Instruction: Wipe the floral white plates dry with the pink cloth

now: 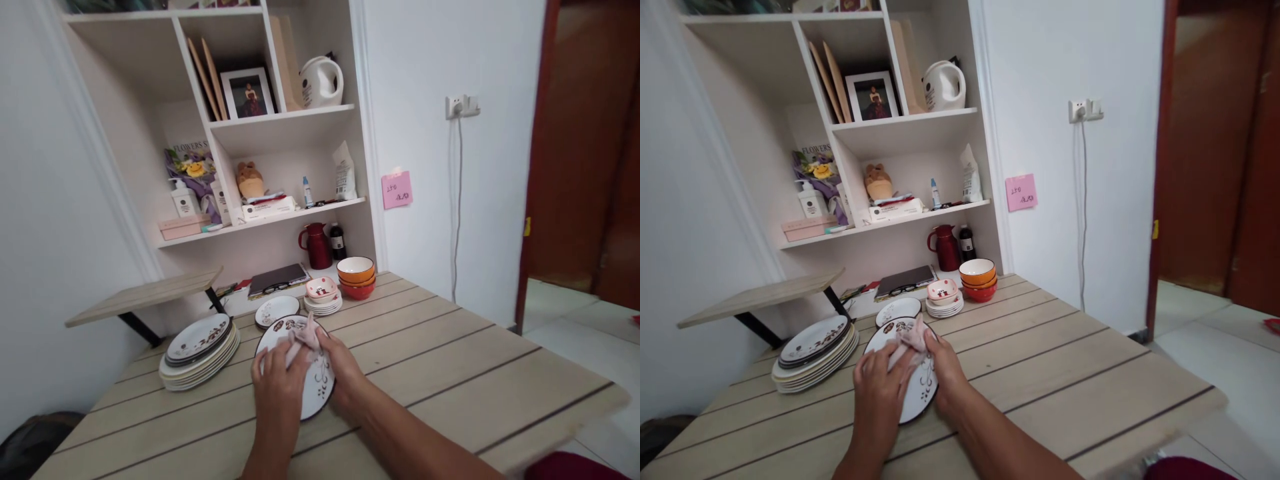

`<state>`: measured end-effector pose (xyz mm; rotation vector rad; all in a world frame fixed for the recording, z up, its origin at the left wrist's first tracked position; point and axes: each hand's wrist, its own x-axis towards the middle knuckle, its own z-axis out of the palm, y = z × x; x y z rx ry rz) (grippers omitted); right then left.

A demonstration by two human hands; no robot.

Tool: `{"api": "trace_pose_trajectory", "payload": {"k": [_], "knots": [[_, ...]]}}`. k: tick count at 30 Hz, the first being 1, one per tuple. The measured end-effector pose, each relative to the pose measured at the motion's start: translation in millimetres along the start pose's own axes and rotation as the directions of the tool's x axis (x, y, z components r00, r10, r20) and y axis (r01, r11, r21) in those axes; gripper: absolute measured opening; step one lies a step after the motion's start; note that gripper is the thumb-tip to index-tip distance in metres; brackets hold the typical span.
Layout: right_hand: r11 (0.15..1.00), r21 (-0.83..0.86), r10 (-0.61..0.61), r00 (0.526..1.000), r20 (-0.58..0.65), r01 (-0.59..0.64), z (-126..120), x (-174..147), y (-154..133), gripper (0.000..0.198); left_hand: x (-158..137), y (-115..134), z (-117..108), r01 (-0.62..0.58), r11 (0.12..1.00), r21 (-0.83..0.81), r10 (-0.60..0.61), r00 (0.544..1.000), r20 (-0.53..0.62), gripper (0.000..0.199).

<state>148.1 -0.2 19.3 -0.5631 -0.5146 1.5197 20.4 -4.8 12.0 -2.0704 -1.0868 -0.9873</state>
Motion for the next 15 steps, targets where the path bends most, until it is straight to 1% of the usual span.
{"api": "trace_pose_trajectory", "payload": {"k": [2, 4, 6, 8, 10, 12, 15], "knots": [[0.999, 0.038, 0.013, 1.000, -0.025, -0.012, -0.1, 0.8, 1.2, 0.031, 1.8, -4.2, -1.9, 0.111, 0.991, 0.077, -0.110, 0.994, -0.021, 0.027], [0.997, 0.061, 0.041, 0.996, -0.075, -0.037, -2.1, 2.7, 1.0, 0.031, 1.6, -7.9, -2.5, 0.158, 0.981, 0.108, -0.156, 0.987, -0.025, 0.026], [0.996, 0.065, 0.069, 0.991, -0.116, -0.062, -5.2, 4.8, -0.2, 0.032, -0.1, -9.4, -2.8, 0.117, 0.990, 0.083, -0.116, 0.993, -0.010, 0.026], [0.995, 0.068, 0.080, 0.989, -0.127, -0.072, -7.9, 6.3, -1.9, 0.033, -2.4, -8.0, -3.6, 0.040, 0.999, 0.008, -0.040, 0.999, 0.005, 0.025], [0.994, 0.073, 0.087, 0.989, -0.121, -0.079, -9.1, 6.7, -3.4, 0.035, -4.5, -4.3, -4.5, -0.044, 0.995, -0.085, 0.045, 0.999, 0.015, 0.025], [0.994, 0.081, 0.083, 0.991, -0.102, -0.075, -8.5, 5.9, -4.4, 0.034, -5.8, -0.1, -4.8, -0.100, 0.984, -0.147, 0.104, 0.994, 0.019, 0.026], [0.996, 0.070, 0.062, 0.995, -0.073, -0.057, -6.0, 3.9, -3.8, 0.031, -5.8, 3.3, -3.4, -0.137, 0.978, -0.156, 0.147, 0.988, 0.048, 0.029]]}}
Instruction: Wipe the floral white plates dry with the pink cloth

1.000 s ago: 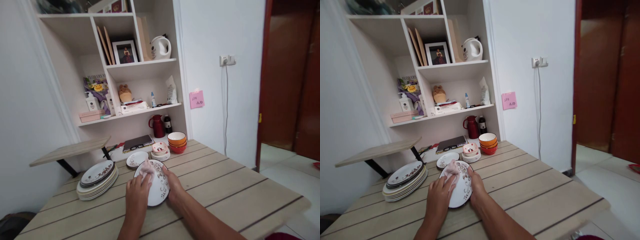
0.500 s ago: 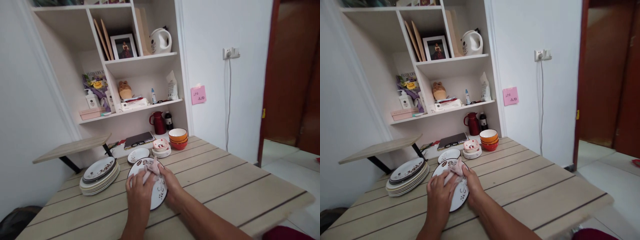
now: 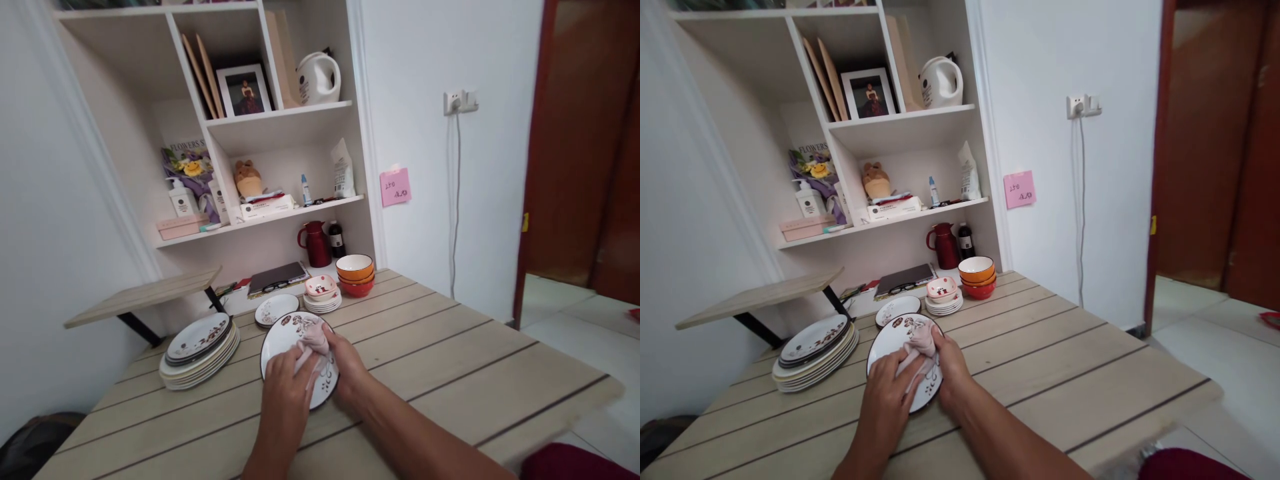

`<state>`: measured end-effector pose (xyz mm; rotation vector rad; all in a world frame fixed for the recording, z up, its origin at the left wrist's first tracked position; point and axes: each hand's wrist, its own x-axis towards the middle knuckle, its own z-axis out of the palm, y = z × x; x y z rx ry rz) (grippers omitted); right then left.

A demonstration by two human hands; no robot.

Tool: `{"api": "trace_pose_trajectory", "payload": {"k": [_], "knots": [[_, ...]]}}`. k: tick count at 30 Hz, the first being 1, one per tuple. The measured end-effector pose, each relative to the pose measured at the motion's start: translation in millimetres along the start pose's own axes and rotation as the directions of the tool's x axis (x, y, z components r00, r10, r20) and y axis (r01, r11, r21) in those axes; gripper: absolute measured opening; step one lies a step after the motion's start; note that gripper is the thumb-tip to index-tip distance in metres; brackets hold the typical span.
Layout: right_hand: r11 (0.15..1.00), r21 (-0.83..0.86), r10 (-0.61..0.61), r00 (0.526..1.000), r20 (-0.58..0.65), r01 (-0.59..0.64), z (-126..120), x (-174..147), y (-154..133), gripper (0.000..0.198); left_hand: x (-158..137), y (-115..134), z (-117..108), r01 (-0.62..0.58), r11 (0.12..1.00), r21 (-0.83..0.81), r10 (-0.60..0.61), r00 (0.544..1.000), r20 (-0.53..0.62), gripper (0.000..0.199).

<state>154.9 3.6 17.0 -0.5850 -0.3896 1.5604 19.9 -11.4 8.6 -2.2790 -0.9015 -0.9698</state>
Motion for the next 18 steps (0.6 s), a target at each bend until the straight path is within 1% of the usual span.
{"api": "trace_pose_trajectory", "payload": {"k": [2, 3, 5, 7, 8, 9, 11, 13, 15, 18], "knots": [[1.000, -0.019, -0.011, 1.000, 0.000, 0.011, 1.3, -1.0, 1.8, 0.030, 1.2, -1.1, 1.4, 0.022, 0.999, 0.027, -0.023, 0.999, 0.029, 0.030], [0.999, -0.027, -0.019, 1.000, -0.010, 0.019, 1.7, -1.1, 3.0, 0.030, 1.8, -2.6, 2.0, 0.062, 0.997, 0.055, -0.063, 0.998, 0.030, 0.031], [0.999, -0.030, -0.034, 0.999, -0.028, 0.033, 2.1, -0.6, 5.6, 0.029, 2.6, -6.7, 2.9, 0.192, 0.971, 0.139, -0.193, 0.981, -0.010, 0.030], [0.999, -0.022, -0.029, 0.999, -0.035, 0.028, 1.9, 0.4, 7.8, 0.028, 2.4, -11.6, 3.3, 0.318, 0.921, 0.224, -0.309, 0.948, -0.075, 0.029], [1.000, -0.017, -0.020, 0.999, -0.039, 0.019, 1.6, 1.0, 8.5, 0.028, 1.9, -13.8, 3.3, 0.352, 0.902, 0.252, -0.338, 0.936, -0.098, 0.028], [1.000, -0.012, -0.008, 0.999, -0.043, 0.008, 1.4, 1.4, 8.9, 0.028, 1.2, -15.6, 3.0, 0.360, 0.894, 0.268, -0.343, 0.933, -0.109, 0.028], [1.000, 0.003, 0.019, 0.998, -0.056, -0.019, 1.0, 1.8, 7.8, 0.030, -0.1, -17.6, 1.9, 0.330, 0.905, 0.270, -0.310, 0.944, -0.113, 0.027], [0.998, 0.035, 0.055, 0.997, -0.061, -0.053, 1.0, 1.7, 4.4, 0.032, -0.8, -16.5, -0.1, 0.257, 0.937, 0.235, -0.237, 0.965, -0.111, 0.025], [0.994, 0.068, 0.089, 0.994, -0.059, -0.085, 1.3, 1.1, -0.6, 0.035, -0.8, -12.3, -2.5, 0.156, 0.974, 0.163, -0.142, 0.985, -0.093, 0.025], [0.991, 0.093, 0.103, 0.992, -0.069, -0.096, 2.2, 0.1, -7.6, 0.039, -1.6, -2.5, -5.5, 0.030, 0.999, 0.030, -0.029, 0.998, -0.059, 0.023]]}}
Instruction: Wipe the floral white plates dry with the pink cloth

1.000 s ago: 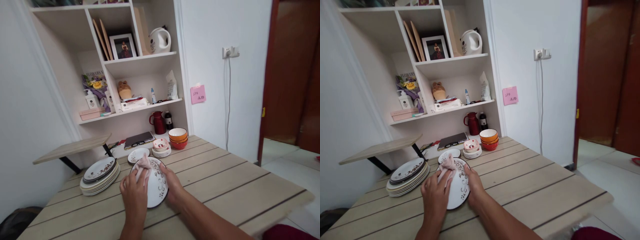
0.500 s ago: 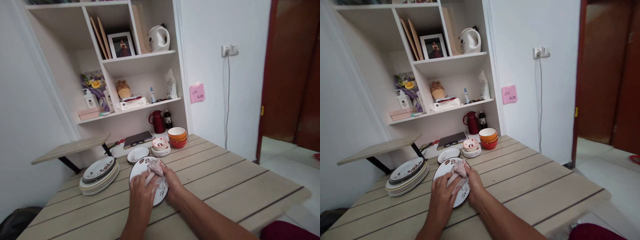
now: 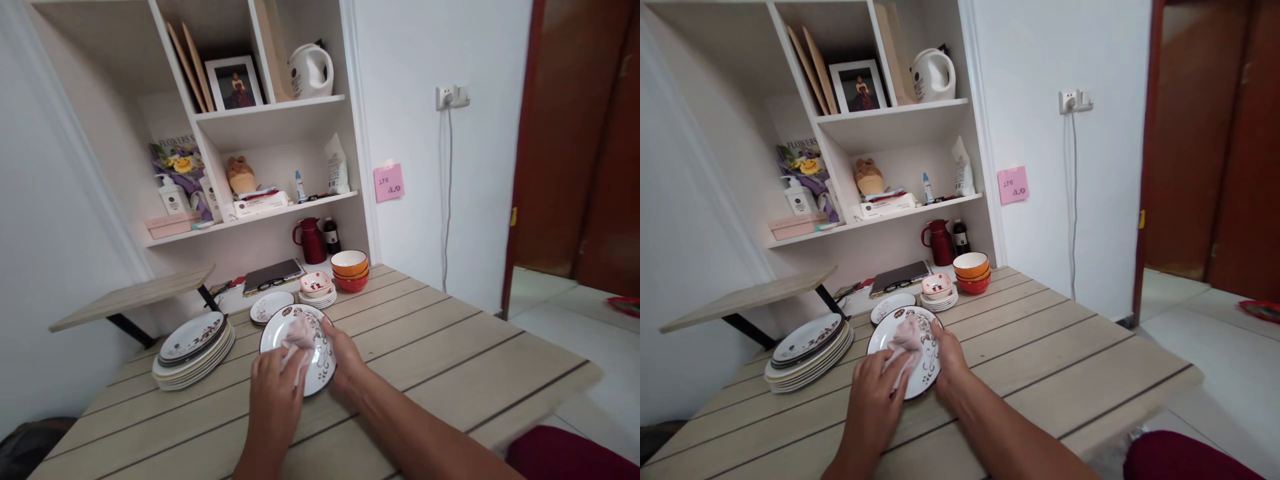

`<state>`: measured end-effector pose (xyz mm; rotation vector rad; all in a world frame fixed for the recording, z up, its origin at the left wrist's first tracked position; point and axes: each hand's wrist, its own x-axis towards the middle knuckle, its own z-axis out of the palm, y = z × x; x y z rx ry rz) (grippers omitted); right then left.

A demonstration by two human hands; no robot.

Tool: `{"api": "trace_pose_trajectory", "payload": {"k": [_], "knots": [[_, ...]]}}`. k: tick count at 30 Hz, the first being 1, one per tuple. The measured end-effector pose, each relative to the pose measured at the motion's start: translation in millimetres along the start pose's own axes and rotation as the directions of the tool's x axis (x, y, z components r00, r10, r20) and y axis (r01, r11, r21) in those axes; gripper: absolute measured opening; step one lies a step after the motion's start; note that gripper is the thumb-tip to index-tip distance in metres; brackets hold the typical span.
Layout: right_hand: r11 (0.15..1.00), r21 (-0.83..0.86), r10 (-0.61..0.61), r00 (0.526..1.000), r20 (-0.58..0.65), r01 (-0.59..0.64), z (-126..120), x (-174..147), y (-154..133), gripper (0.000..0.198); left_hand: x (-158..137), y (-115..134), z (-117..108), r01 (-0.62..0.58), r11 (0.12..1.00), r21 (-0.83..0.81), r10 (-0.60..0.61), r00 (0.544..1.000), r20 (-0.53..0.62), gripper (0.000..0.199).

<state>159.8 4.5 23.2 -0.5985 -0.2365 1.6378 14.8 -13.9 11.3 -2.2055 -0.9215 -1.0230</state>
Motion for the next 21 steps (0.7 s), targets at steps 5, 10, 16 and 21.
{"api": "trace_pose_trajectory", "payload": {"k": [5, 10, 16, 21], "knots": [[0.996, -0.086, -0.033, 0.999, -0.017, 0.032, 2.2, -4.4, 1.1, 0.035, -5.2, 10.9, -1.6, -0.078, 0.993, -0.085, 0.084, 0.994, 0.066, 0.032], [0.981, -0.159, -0.101, 0.992, 0.080, 0.113, 4.5, -8.4, 11.8, 0.030, -5.0, 9.5, 0.5, 0.116, 0.990, 0.078, -0.123, 0.988, 0.098, 0.036], [0.990, -0.127, -0.059, 0.998, -0.026, 0.055, 2.2, -3.5, 13.8, 0.031, -4.8, 2.0, -0.6, 0.323, 0.913, 0.250, -0.339, 0.940, 0.024, 0.033], [0.999, -0.052, -0.018, 0.999, -0.038, 0.016, 0.3, -2.0, 2.9, 0.038, -7.7, 2.6, -4.5, 0.246, 0.959, 0.143, -0.242, 0.969, -0.045, 0.026]]}}
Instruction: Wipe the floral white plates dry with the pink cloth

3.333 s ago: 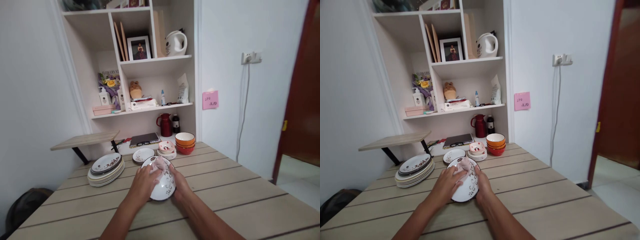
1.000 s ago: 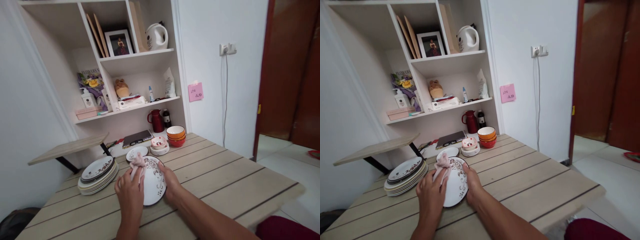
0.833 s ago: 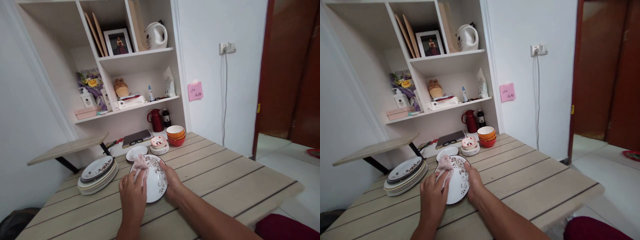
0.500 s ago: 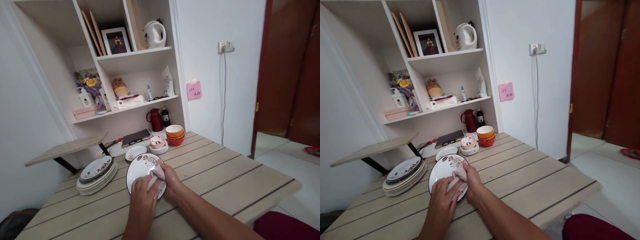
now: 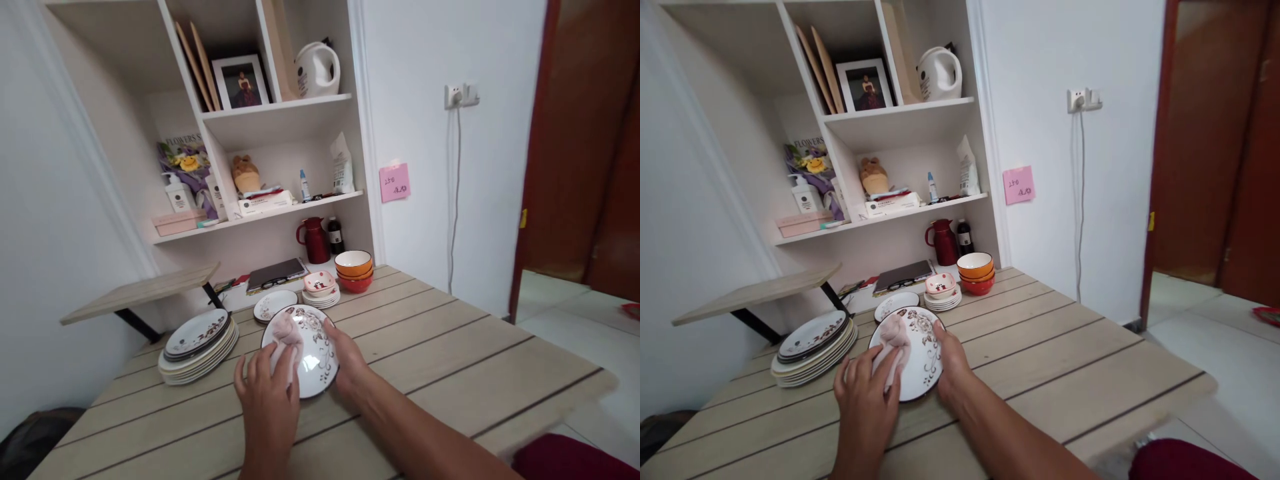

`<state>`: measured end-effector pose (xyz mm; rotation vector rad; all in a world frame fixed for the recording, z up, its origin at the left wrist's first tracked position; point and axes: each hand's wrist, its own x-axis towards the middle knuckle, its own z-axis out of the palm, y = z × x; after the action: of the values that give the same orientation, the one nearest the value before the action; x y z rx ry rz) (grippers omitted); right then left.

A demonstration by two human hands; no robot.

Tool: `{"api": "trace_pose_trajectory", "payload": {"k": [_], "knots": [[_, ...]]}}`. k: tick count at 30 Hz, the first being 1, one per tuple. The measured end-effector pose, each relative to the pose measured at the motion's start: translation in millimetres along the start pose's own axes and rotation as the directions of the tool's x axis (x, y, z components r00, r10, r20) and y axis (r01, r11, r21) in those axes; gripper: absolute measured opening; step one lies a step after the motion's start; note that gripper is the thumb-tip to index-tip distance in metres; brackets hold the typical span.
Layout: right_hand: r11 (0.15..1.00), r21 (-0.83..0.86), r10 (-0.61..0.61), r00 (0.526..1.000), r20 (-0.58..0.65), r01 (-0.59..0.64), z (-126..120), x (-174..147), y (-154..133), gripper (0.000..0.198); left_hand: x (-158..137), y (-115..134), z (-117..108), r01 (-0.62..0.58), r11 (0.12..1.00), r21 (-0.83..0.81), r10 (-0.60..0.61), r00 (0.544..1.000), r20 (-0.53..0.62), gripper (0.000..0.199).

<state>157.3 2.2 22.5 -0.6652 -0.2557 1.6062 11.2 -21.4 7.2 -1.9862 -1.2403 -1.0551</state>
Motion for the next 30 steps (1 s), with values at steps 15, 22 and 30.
{"api": "trace_pose_trajectory", "payload": {"k": [15, 22, 30], "knots": [[0.990, -0.116, -0.071, 0.994, 0.088, 0.081, -2.4, -1.1, 18.5, 0.029, -3.1, 4.7, 8.7, -0.067, 0.997, 0.034, 0.060, 0.981, 0.187, 0.034], [0.999, -0.027, 0.024, 1.000, -0.007, -0.024, -1.5, 0.3, 4.8, 0.037, -3.1, -7.2, 2.5, -0.070, 0.998, 0.002, 0.070, 0.996, 0.059, 0.029], [1.000, -0.018, -0.016, 0.998, 0.066, 0.018, -6.0, 1.3, -0.4, 0.038, -16.1, 18.0, -3.8, -0.120, 0.974, -0.194, 0.131, 0.990, 0.046, 0.029]]}}
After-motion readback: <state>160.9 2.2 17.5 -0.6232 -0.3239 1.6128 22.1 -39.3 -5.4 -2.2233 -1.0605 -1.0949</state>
